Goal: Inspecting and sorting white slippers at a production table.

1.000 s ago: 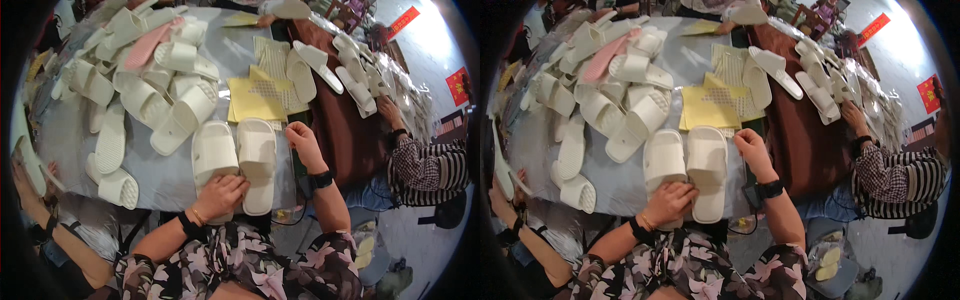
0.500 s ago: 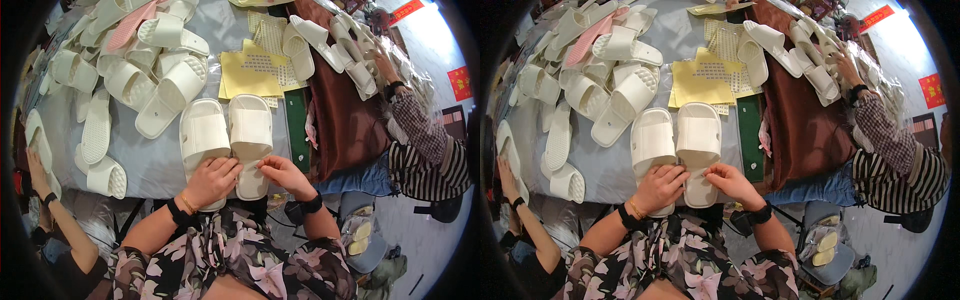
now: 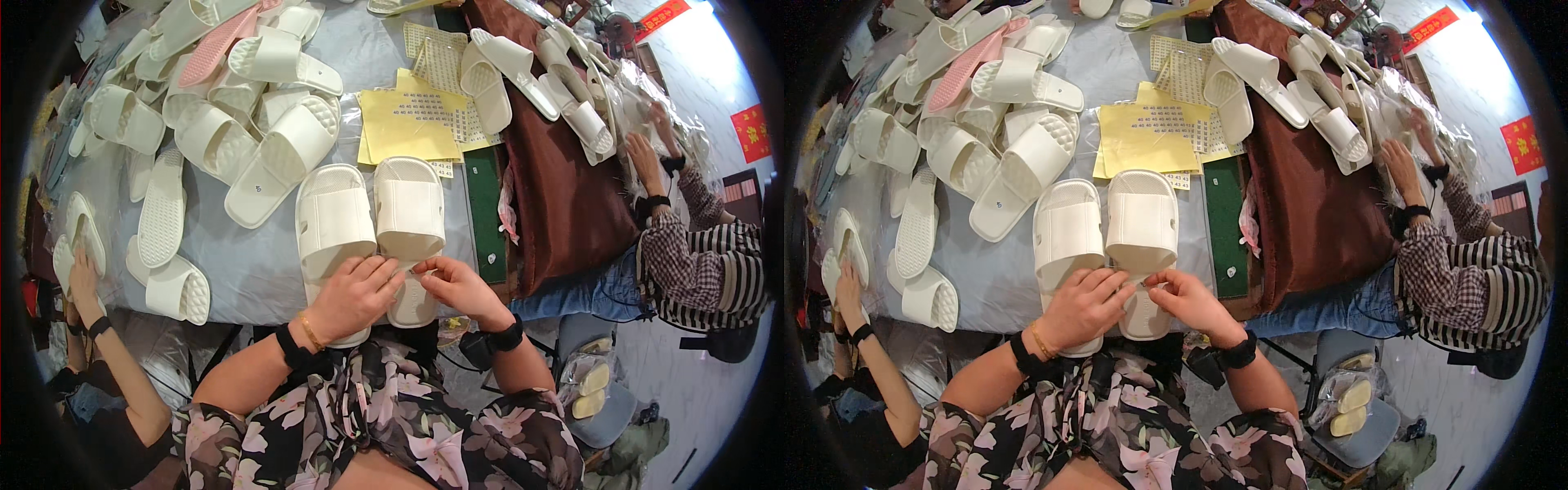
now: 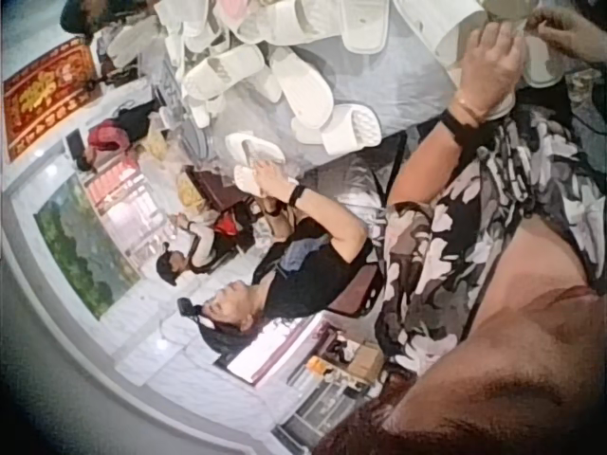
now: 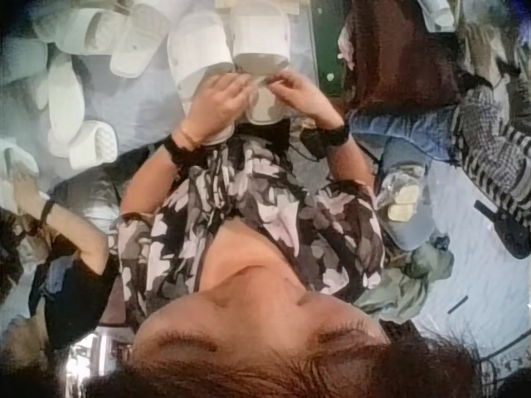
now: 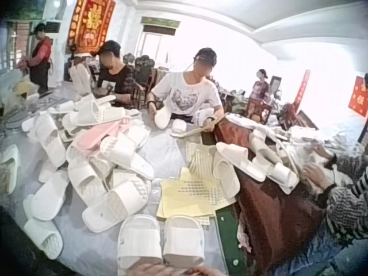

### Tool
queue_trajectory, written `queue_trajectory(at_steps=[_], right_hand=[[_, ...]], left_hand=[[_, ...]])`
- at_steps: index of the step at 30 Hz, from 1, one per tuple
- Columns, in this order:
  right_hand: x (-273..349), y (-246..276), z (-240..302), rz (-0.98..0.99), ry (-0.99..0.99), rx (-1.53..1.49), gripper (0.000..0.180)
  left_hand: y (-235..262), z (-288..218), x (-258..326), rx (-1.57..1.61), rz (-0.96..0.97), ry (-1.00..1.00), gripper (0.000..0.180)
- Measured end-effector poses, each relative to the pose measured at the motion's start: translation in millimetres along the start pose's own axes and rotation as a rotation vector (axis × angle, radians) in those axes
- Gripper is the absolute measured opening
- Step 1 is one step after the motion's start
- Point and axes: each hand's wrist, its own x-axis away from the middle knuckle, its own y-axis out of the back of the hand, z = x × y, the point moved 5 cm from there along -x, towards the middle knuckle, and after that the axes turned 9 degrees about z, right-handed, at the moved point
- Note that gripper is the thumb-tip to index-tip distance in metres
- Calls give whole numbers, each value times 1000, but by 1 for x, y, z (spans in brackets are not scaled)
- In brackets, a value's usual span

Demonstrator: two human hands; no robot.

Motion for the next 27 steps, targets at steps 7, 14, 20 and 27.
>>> queue_trajectory(at_steps=[7,14,20,27], right_hand=[[2,-1,-1,-12,-8,48,28],[9,17,-3,-194,101,-61,28],[5,27,-23,-234,137,-244,23],[3,31,-29,-256,181,-324,22]], left_hand=[[-11,-5,-9,28,114,0,47],[-12,-5,-11,39,82,31,47],[-12,-9,-16,12,100,57,47],[3,-3,-13,113,-35,45,39]])
